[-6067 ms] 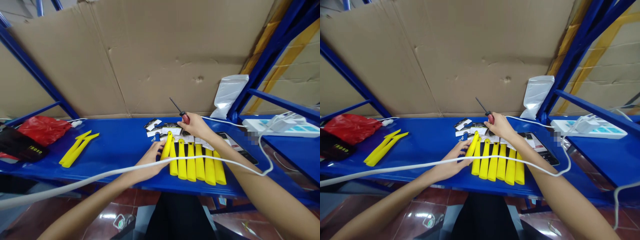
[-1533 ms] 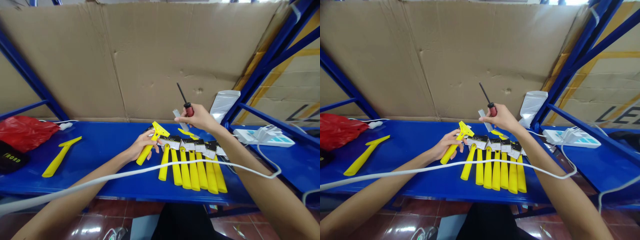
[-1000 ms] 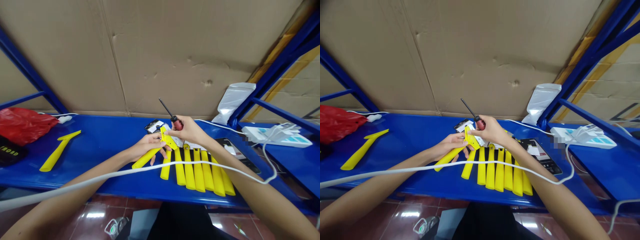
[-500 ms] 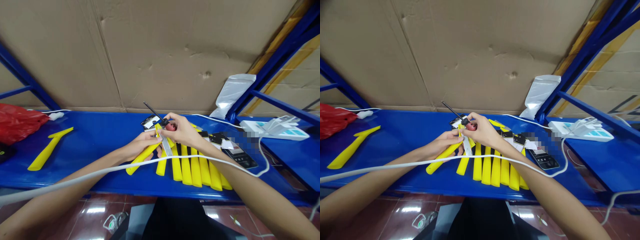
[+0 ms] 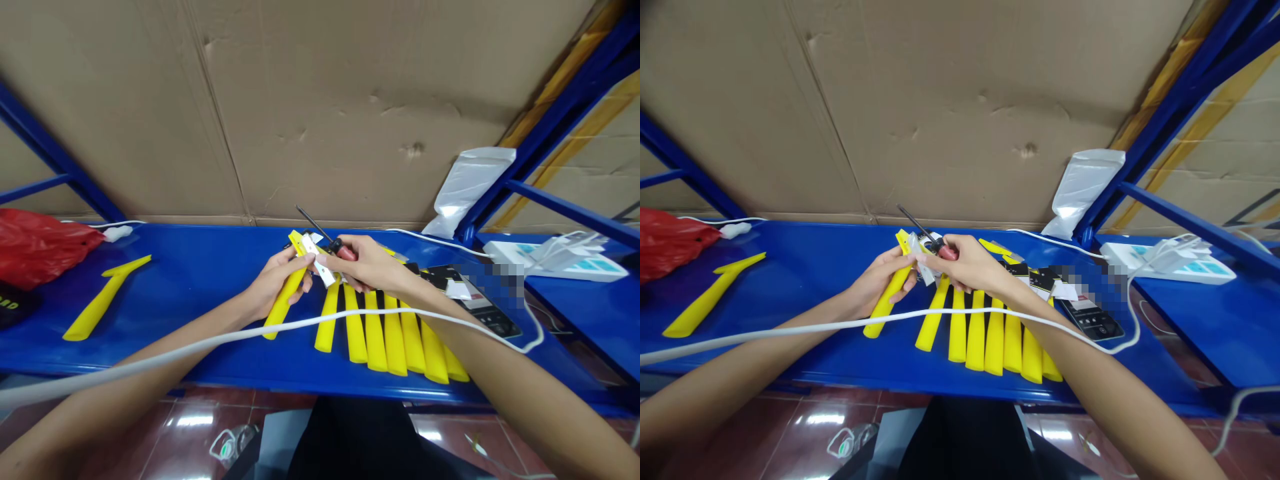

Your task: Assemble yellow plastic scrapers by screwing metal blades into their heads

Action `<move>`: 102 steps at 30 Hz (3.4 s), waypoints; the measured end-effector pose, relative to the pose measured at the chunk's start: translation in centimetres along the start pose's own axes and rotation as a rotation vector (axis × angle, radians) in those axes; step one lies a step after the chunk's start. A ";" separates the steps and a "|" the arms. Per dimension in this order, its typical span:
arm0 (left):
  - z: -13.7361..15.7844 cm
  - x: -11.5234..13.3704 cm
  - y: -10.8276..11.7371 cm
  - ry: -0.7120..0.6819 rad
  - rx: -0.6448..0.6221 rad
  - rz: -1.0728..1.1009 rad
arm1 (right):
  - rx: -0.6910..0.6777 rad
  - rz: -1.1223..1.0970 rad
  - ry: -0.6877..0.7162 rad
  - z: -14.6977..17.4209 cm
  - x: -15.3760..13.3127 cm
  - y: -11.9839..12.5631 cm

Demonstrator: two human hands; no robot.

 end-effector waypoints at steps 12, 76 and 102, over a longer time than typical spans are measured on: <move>-0.3 0.7 0.8 -0.161 0.134 -0.008 | -0.265 -0.370 -0.214 -0.2 0.7 -0.8; 0.3 2.5 1.3 -0.280 0.227 -0.239 | 0.055 0.757 -0.449 -1.6 6.3 16.2; -0.5 -1.0 0.7 0.157 -0.014 -0.199 | 0.633 -0.200 0.246 -1.1 -0.4 12.0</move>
Point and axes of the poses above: each hand's wrist, its own z-axis away from the middle knuckle, its own y-axis out of the back of the hand, x = y × z, the point moved 4 cm from there along -z, towards the middle knuckle, and after that the axes turned 7 degrees about -z, right-handed, at the moved point
